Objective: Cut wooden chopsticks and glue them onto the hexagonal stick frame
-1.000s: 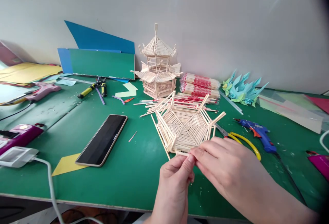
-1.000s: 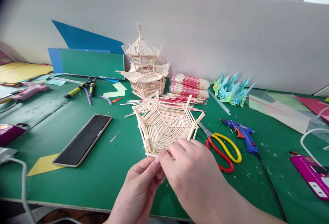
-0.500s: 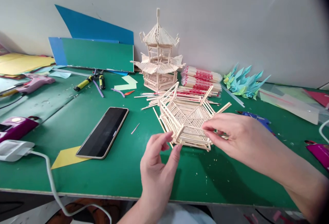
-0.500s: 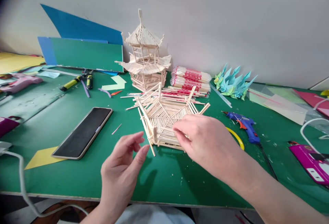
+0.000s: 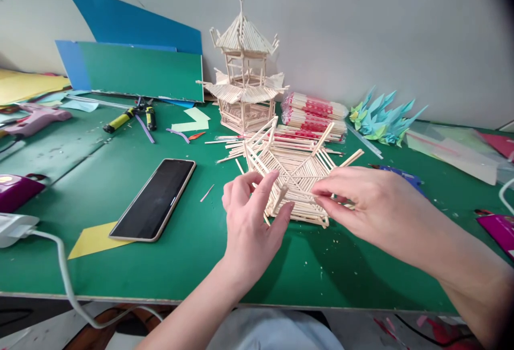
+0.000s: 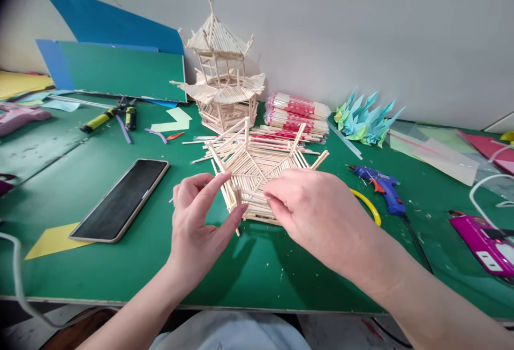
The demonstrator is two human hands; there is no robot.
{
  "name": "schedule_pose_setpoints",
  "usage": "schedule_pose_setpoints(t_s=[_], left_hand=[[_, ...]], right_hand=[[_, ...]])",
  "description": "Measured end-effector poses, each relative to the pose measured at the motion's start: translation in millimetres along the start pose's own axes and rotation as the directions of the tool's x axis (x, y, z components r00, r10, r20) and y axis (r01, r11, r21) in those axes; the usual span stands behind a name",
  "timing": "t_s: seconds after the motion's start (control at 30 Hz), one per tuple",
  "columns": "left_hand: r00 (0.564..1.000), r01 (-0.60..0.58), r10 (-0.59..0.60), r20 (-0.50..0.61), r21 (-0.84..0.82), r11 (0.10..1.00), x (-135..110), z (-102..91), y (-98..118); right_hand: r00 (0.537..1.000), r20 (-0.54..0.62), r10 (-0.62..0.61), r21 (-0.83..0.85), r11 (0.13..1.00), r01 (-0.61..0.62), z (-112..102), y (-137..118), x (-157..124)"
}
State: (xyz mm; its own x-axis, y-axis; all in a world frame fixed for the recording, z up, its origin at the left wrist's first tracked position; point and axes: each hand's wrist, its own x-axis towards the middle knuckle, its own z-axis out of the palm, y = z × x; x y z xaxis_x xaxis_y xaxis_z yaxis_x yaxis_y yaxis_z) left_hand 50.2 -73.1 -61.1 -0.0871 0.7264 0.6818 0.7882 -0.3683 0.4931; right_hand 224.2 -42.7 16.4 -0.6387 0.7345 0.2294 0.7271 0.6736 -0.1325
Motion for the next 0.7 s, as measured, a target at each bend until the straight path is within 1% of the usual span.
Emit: schedule_pose_setpoints(t_s=[0.1, 0.23, 0.47, 0.7], left_hand=[[0.999, -0.029, 0.028, 0.026, 0.030, 0.999, 2.6, -0.2, -0.9], [0.999, -0.032, 0.031, 0.040, 0.018, 0.999, 3.9, -0.1, -1.8], [0.998, -0.056, 0.055, 0.032, 0.026, 0.998, 3.8, 0.2, -2.0], [0.996, -0.085, 0.085, 0.026, 0.012, 0.996, 5.6, 0.3, -3.5]], right_hand=[[1.000, 0.022, 0.008, 0.025, 1.000, -0.008, -0.2, 0.1, 0.5], [0.999, 0.036, 0.020, 0.071, 0.997, -0.023, -0.7, -1.9, 1.6], [0.997, 0.065, 0.038, 0.102, 0.994, -0.044, 0.3, -1.0, 3.1], [0.997, 0.065, 0.033, 0.105, 0.994, -0.039, 2.7, 1.0, 4.2]])
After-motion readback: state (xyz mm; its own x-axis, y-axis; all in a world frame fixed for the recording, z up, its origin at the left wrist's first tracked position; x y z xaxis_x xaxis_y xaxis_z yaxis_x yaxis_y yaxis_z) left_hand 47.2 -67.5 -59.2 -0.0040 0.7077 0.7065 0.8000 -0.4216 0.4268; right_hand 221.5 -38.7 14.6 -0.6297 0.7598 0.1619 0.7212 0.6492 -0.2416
